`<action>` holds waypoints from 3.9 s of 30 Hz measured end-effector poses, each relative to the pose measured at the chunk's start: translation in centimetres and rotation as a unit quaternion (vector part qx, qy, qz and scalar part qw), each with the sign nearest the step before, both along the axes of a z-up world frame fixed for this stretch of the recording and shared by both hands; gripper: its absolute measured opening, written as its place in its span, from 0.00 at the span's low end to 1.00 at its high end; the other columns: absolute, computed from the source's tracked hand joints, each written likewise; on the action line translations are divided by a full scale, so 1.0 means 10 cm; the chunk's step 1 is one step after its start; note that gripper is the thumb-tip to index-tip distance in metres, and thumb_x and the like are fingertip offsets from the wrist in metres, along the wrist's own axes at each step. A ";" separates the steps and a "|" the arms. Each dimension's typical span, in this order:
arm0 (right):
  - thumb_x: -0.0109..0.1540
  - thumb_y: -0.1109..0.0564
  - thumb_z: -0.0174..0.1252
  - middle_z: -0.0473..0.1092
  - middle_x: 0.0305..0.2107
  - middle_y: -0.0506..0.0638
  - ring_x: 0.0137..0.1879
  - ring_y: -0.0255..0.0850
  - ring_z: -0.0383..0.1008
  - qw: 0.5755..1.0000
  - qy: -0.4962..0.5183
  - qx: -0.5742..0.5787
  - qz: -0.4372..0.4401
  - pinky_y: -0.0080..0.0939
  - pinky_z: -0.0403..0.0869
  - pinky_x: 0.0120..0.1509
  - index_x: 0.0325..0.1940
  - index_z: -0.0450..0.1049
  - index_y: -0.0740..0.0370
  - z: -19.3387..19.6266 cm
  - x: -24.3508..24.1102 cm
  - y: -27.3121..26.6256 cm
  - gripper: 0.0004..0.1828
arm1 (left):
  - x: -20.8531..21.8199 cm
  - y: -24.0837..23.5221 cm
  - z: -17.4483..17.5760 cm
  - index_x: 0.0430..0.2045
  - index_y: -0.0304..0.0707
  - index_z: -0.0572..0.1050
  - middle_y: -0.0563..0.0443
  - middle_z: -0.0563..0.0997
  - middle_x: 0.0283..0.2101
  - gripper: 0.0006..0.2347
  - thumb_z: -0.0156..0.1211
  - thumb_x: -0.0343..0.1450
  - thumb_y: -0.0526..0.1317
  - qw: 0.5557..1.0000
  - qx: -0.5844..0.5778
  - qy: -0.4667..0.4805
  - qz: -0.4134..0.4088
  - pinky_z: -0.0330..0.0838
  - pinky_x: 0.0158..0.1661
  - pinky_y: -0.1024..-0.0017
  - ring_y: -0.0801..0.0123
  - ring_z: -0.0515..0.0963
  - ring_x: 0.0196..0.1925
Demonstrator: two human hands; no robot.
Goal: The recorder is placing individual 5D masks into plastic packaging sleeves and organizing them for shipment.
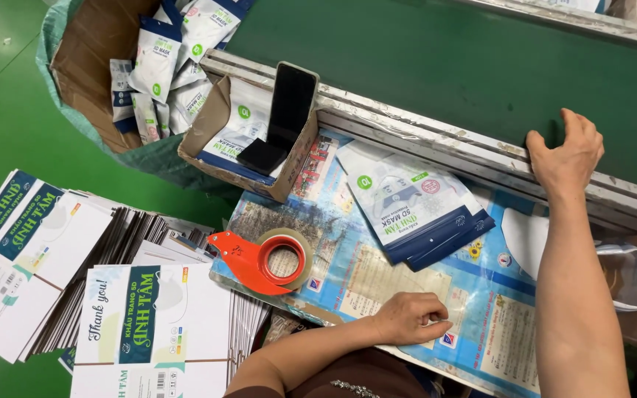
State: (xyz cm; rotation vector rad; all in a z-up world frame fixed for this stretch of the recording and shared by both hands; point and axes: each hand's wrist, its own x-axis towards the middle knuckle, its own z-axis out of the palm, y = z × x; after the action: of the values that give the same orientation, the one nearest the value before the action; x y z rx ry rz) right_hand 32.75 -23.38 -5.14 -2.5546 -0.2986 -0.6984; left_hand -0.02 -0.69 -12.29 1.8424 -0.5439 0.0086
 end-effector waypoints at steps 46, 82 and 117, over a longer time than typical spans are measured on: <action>0.50 0.30 0.69 0.46 0.73 0.69 0.76 0.77 0.36 0.955 0.175 -0.189 -0.149 0.91 0.46 0.66 0.80 0.50 0.55 0.59 0.68 -0.37 0.62 | 0.19 0.00 0.22 0.28 0.30 0.79 0.48 0.79 0.26 0.06 0.64 0.73 0.35 0.999 -0.017 0.041 -0.021 0.70 0.26 0.73 0.71 0.76 0.24; 0.50 0.56 0.76 0.69 0.60 0.57 0.70 0.46 0.66 0.934 0.244 0.135 0.223 0.48 0.64 0.77 0.68 0.64 0.64 -0.17 -2.95 0.56 0.45 | 0.27 0.68 0.02 0.46 0.36 0.77 0.47 0.84 0.48 0.22 0.76 0.62 0.46 0.998 0.016 0.051 0.023 0.77 0.52 0.67 0.66 0.82 0.51; 0.72 0.66 0.51 0.71 0.56 0.68 0.58 0.59 0.78 0.622 0.371 0.686 0.073 0.59 0.78 0.67 0.73 0.60 0.79 -1.03 -2.97 -0.05 0.25 | 1.21 0.13 -0.60 0.33 0.30 0.75 0.35 0.78 0.37 0.07 0.55 0.67 0.36 0.934 0.228 -0.187 0.203 0.72 0.45 0.53 0.45 0.78 0.41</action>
State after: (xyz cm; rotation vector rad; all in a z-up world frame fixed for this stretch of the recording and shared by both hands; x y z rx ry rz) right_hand 3.08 -23.87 -15.48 -1.0643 0.2667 0.2735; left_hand 12.04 0.60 -18.29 2.4044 -0.4346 0.5635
